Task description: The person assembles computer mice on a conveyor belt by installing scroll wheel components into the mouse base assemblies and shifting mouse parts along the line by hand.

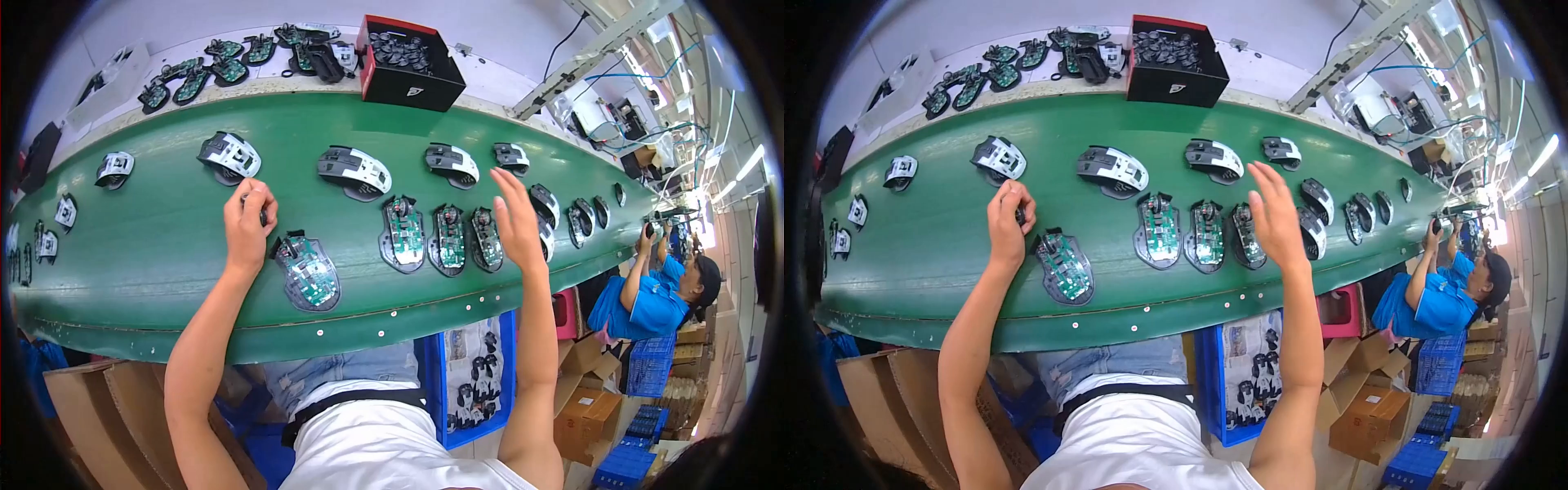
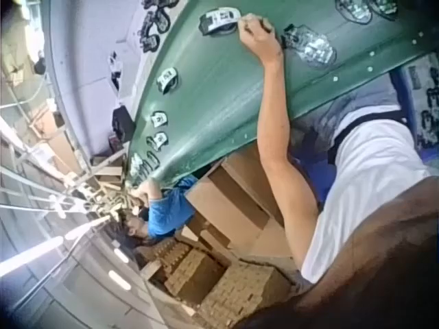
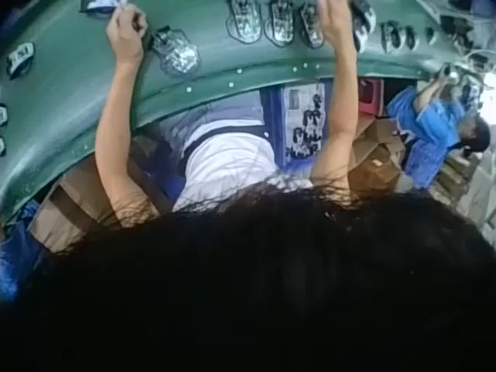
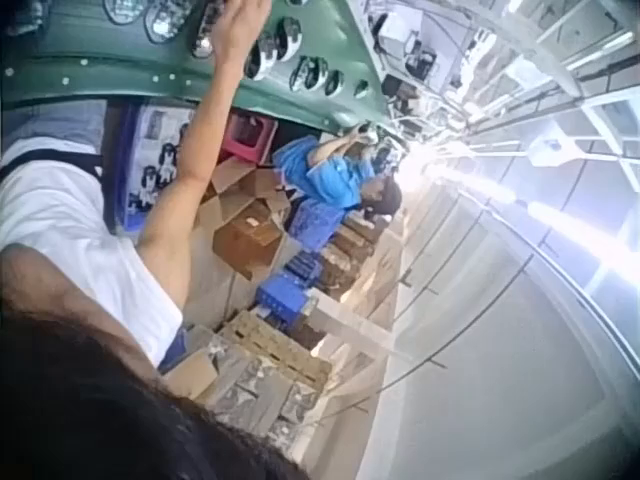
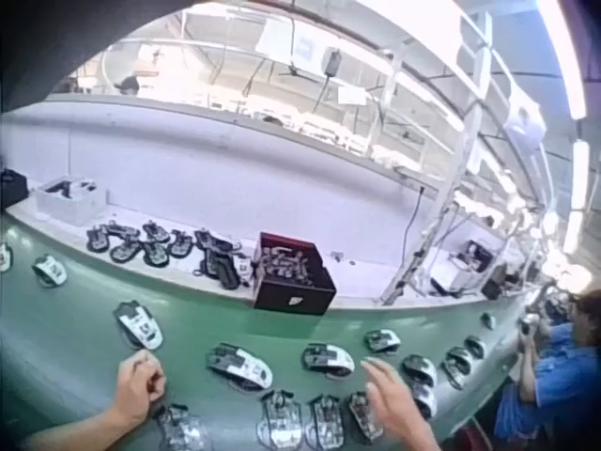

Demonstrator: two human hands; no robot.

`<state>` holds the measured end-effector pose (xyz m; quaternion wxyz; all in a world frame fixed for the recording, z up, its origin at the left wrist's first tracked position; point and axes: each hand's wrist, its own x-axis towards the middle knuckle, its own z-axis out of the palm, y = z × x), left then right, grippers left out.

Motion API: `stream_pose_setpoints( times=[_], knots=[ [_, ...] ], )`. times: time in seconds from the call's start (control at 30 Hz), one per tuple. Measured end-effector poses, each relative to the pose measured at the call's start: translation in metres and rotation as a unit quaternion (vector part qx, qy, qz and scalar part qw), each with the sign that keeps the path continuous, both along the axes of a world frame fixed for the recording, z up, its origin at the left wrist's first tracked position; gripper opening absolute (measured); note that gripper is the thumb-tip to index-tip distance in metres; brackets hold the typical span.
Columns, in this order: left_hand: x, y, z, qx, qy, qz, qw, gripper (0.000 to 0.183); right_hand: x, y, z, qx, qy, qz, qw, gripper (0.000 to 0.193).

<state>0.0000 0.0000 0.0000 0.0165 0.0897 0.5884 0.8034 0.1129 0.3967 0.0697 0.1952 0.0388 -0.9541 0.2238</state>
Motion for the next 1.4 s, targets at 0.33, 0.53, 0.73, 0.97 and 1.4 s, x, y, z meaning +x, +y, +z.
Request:
stream_pose_setpoints(
  times=[0.33, 0.53, 0.73, 0.97, 1.4],
  knots=[
    [0.003, 0.005, 0.003, -0.007, -0.003, -0.004, 1.0, 0.026, 0.002, 0.046, -0.04, -0.172, -0.096, -0.031, 0.98, 0.025],
    [0.003, 0.004, 0.007, -0.022, -0.001, 0.007, 1.0, 0.027, -0.037, 0.07, -0.033, -0.072, 0.086, -0.076, 0.991, 0.023],
    [0.002, 0.006, 0.002, -0.021, 0.0, -0.022, 1.0, 0.028, -0.092, 0.188, -0.024, 0.214, -0.119, -0.067, 0.967, 0.09],
    [0.008, -0.005, 0.001, -0.036, -0.011, -0.006, 0.999, 0.024, -0.12, 0.159, 0.001, 0.166, -0.276, -0.057, 0.945, 0.076],
    [0.001, -0.001, 0.004, -0.066, -0.002, -0.062, 0.996, 0.021, 0.026, 0.031, 0.01, -0.068, -0.03, -0.058, 0.996, 0.053]
  ],
)
